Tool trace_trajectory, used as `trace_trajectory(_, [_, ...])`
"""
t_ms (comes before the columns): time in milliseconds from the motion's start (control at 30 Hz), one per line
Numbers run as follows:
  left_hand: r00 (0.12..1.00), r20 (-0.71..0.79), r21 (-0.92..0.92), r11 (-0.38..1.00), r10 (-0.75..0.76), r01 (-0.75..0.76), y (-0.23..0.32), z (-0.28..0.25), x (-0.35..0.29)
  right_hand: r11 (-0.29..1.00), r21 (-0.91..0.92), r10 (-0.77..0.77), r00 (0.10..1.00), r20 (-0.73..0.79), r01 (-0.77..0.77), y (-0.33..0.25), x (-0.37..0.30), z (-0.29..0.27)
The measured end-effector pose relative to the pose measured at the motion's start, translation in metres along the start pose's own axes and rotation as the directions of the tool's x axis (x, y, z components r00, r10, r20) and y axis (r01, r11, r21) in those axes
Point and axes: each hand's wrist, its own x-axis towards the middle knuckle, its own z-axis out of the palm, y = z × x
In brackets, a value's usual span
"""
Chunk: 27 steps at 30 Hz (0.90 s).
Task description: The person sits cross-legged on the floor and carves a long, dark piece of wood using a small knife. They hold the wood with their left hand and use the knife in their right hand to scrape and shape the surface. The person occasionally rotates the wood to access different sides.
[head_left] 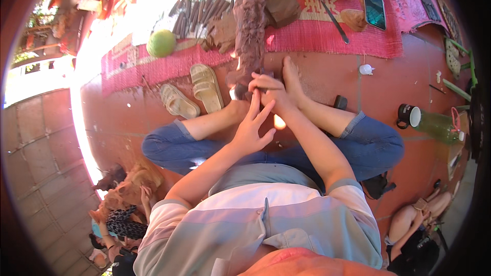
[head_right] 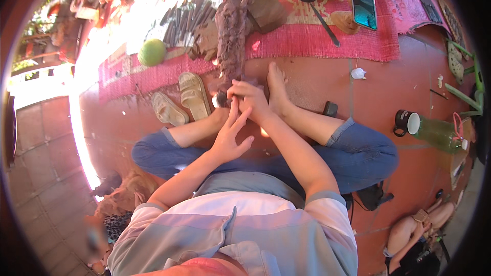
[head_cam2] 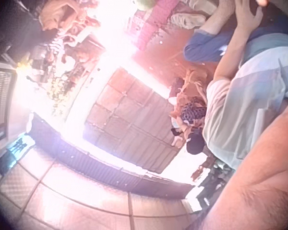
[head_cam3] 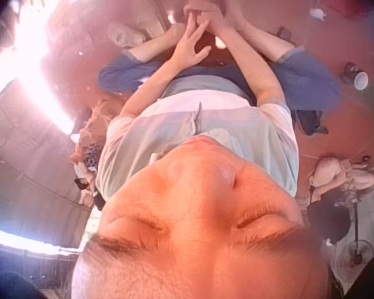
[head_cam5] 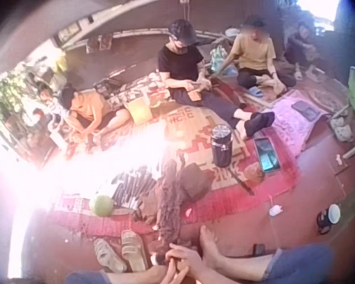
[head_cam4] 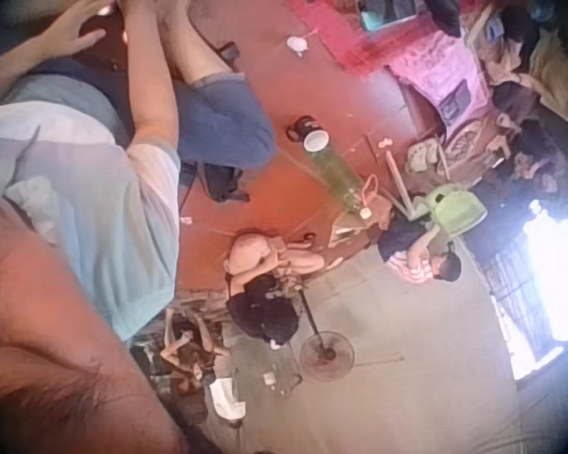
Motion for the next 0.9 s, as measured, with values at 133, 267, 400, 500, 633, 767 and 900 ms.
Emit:
trace_trajectory(133, [0.999, 0.040, 0.108, 0.994, -0.025, 0.021, 0.013, -0.001, 0.003, 0.999, 0.025, -0.025, 0.997, 0.079, 0.023, 0.009, 0.002, -0.001])
trace_trajectory(267, [0.995, 0.050, 0.129, 0.988, -0.090, 0.083, 0.023, 0.001, 0.011, 0.998, 0.057, -0.036, 0.993, 0.113, 0.030, 0.016, 0.009, -0.004])
trace_trajectory(400, [0.993, -0.001, 0.046, 0.992, -0.121, 0.121, 0.023, 0.007, 0.016, 0.994, 0.109, -0.028, 0.990, 0.141, 0.013, 0.016, 0.017, -0.017])
trace_trajectory(500, [0.993, -0.096, 0.082, 0.993, -0.071, 0.079, 0.021, 0.009, 0.012, 0.982, 0.166, 0.037, 0.952, 0.303, -0.091, 0.016, 0.019, -0.021])
trace_trajectory(633, [0.981, -0.183, 0.066, 0.995, -0.065, 0.078, 0.012, 0.022, 0.000, 0.983, 0.181, -0.068, 0.902, 0.426, -0.011, 0.002, 0.023, -0.034])
trace_trajectory(767, [0.973, -0.225, -0.001, 0.999, -0.046, 0.047, 0.015, 0.022, -0.007, 0.984, -0.132, -0.054, 0.900, 0.433, 0.123, -0.004, 0.023, -0.026])
trace_trajectory(900, [0.988, -0.147, -0.014, 0.998, -0.055, 0.053, 0.009, 0.008, -0.011, 0.933, -0.313, -0.015, 0.889, 0.457, 0.177, -0.013, 0.029, -0.026])
